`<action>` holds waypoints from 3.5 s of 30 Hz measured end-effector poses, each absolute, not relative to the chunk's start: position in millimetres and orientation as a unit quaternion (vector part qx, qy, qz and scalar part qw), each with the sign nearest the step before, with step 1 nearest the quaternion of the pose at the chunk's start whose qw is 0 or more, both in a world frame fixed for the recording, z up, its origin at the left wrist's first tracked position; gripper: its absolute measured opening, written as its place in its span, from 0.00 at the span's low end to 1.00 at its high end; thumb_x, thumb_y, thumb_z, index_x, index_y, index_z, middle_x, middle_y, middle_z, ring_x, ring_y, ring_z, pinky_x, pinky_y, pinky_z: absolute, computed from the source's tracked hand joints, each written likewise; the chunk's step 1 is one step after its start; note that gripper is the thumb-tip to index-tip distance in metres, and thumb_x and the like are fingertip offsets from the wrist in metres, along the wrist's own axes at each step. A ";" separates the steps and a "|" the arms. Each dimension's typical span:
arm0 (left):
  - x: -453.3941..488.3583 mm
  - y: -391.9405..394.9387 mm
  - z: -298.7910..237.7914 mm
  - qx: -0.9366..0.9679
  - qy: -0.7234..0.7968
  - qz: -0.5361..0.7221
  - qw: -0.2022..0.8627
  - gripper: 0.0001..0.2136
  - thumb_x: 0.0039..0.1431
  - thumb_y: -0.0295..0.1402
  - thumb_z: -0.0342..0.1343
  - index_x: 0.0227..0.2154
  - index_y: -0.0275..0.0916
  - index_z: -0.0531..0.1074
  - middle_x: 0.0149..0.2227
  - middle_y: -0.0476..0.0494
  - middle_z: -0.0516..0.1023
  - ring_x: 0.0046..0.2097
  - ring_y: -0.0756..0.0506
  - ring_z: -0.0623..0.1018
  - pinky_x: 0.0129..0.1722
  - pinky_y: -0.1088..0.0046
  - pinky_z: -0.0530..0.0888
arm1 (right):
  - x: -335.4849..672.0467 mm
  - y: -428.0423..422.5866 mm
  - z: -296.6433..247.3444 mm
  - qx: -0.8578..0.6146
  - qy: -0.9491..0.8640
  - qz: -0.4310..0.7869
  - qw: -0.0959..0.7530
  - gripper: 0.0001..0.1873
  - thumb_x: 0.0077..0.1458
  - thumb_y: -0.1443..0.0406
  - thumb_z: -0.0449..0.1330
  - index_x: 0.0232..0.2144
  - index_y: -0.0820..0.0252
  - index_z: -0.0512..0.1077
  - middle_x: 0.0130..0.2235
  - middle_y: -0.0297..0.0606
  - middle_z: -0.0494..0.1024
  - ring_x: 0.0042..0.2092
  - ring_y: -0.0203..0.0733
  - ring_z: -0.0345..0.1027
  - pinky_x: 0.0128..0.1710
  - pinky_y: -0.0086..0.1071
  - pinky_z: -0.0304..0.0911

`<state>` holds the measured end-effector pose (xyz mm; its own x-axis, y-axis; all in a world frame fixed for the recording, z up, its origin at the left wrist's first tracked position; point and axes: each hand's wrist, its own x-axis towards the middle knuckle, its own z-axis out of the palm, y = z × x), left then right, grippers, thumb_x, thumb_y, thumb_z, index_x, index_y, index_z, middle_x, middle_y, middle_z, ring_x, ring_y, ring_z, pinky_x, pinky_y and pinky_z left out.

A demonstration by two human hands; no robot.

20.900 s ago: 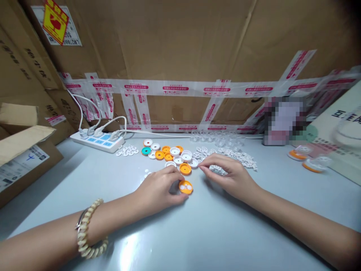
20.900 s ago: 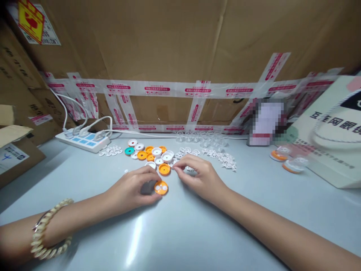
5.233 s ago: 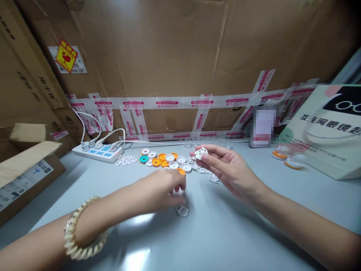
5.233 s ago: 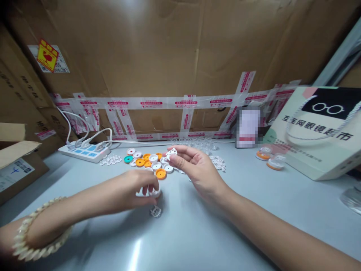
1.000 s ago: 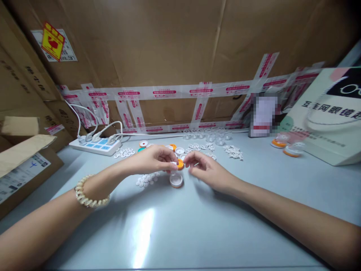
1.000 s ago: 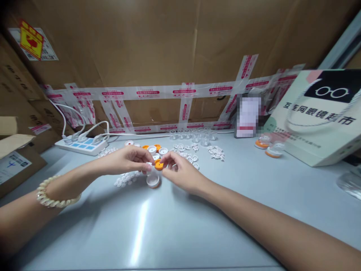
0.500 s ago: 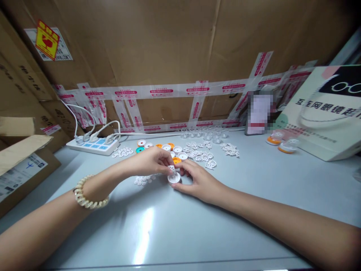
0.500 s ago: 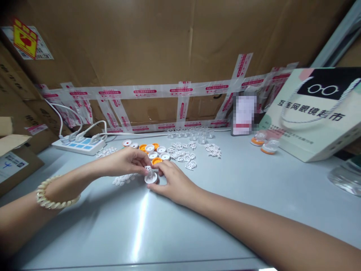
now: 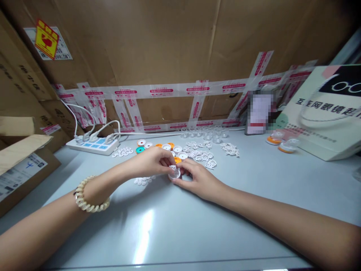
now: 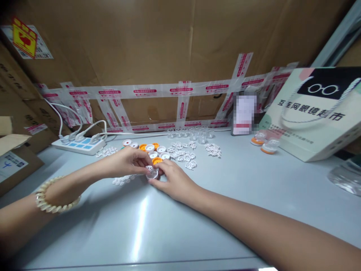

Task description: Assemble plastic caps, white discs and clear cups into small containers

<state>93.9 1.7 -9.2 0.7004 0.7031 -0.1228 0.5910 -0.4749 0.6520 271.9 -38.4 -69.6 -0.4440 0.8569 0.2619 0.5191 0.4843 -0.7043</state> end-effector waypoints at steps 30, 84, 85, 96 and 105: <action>100.8 -6.9 -18.1 0.890 0.393 0.068 0.223 0.04 0.51 0.30 0.54 0.26 0.36 0.73 0.25 0.49 0.76 0.27 0.50 0.72 0.25 0.79 0.62 | 269.1 -35.7 -73.7 -0.403 -0.818 0.265 0.313 0.09 0.50 0.68 0.60 0.37 0.61 0.72 0.31 0.35 0.69 0.33 0.37 0.62 0.34 0.29 0.58; 139.2 105.1 -7.5 0.833 0.456 0.266 0.167 0.14 0.52 0.36 0.57 0.39 0.32 0.72 0.39 0.39 0.77 0.42 0.43 0.75 0.41 0.70 0.70 | 270.0 -35.7 -75.4 -0.417 -0.796 0.274 0.342 0.08 0.44 0.67 0.61 0.31 0.59 0.68 0.28 0.31 0.65 0.31 0.36 0.60 0.32 0.29 0.58; 131.0 94.2 0.7 0.830 0.451 0.274 0.178 0.16 0.53 0.37 0.56 0.42 0.33 0.71 0.40 0.40 0.77 0.42 0.44 0.75 0.40 0.72 0.71 | 270.1 -35.6 -75.8 -0.419 -0.796 0.273 0.342 0.08 0.44 0.66 0.61 0.31 0.59 0.68 0.28 0.31 0.65 0.31 0.36 0.60 0.32 0.29 0.58; 89.2 -21.1 10.9 0.754 0.355 0.352 0.425 0.14 0.54 0.33 0.56 0.42 0.35 0.62 0.34 0.45 0.73 0.37 0.48 0.75 0.37 0.70 0.73 | 270.0 -39.0 -73.8 -0.406 -0.776 0.315 0.366 0.10 0.43 0.68 0.60 0.32 0.59 0.66 0.31 0.33 0.69 0.31 0.35 0.64 0.33 0.30 0.61; 95.2 -38.4 -18.6 0.729 0.348 0.442 0.391 0.11 0.58 0.34 0.52 0.42 0.39 0.61 0.42 0.43 0.69 0.41 0.48 0.74 0.36 0.73 0.74 | 268.9 -41.9 -68.3 -0.361 -0.667 0.482 0.439 0.14 0.42 0.66 0.62 0.34 0.59 0.65 0.34 0.34 0.74 0.34 0.35 0.69 0.38 0.32 0.66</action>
